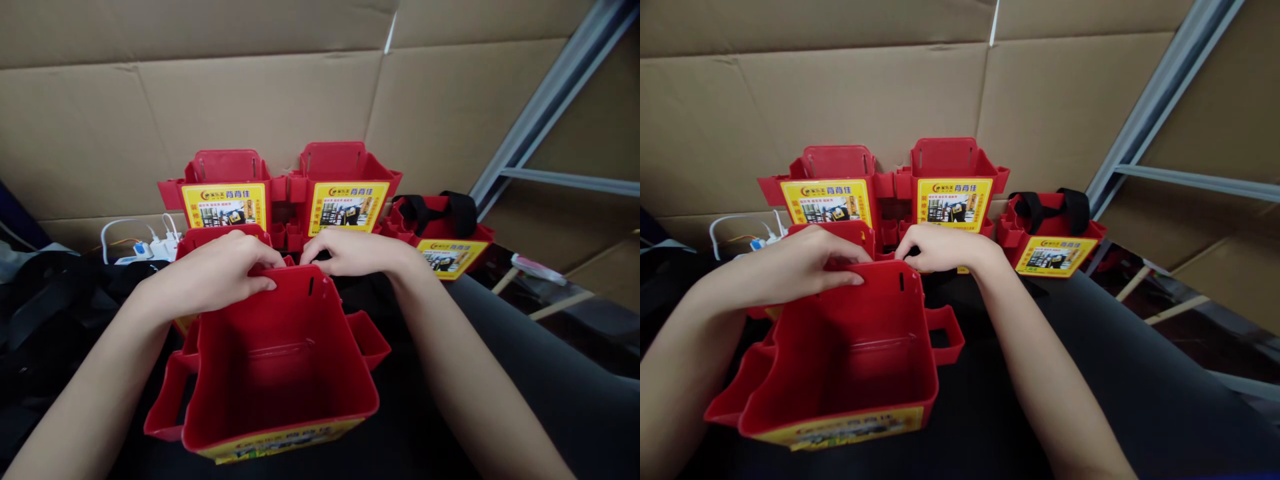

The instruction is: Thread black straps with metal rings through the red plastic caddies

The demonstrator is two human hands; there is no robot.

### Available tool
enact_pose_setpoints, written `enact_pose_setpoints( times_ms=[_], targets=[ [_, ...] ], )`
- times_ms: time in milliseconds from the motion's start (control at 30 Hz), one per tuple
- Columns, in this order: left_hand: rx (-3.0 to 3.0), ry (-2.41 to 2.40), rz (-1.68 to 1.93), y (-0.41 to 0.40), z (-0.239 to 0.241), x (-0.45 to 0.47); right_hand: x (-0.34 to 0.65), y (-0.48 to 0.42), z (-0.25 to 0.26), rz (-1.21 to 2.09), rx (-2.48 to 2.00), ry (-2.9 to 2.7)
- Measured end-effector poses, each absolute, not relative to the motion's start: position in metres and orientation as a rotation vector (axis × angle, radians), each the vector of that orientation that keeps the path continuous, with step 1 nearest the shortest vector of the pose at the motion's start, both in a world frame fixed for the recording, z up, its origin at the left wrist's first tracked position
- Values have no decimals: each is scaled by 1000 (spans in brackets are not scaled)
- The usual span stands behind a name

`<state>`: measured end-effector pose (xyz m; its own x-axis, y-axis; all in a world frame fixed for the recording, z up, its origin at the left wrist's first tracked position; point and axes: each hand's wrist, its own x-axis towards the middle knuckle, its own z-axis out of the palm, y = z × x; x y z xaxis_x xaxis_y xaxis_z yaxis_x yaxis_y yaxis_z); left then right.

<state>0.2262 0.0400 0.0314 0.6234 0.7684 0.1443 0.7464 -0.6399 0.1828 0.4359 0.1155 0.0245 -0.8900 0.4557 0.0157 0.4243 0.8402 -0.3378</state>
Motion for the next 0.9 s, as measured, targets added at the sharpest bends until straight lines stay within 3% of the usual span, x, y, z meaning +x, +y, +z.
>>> enact_pose_setpoints(
  times_ms=[433, 700, 900],
  targets=[
    [2762, 1277, 338, 40, 33, 227, 435, 118, 25, 614, -590, -2915],
    [2759, 1306, 337, 38, 32, 229, 437, 117, 27, 912, -506, -2975],
    [2794, 1274, 334, 38, 32, 229, 455, 102, 42, 1072, -694, -2857]
  ],
)
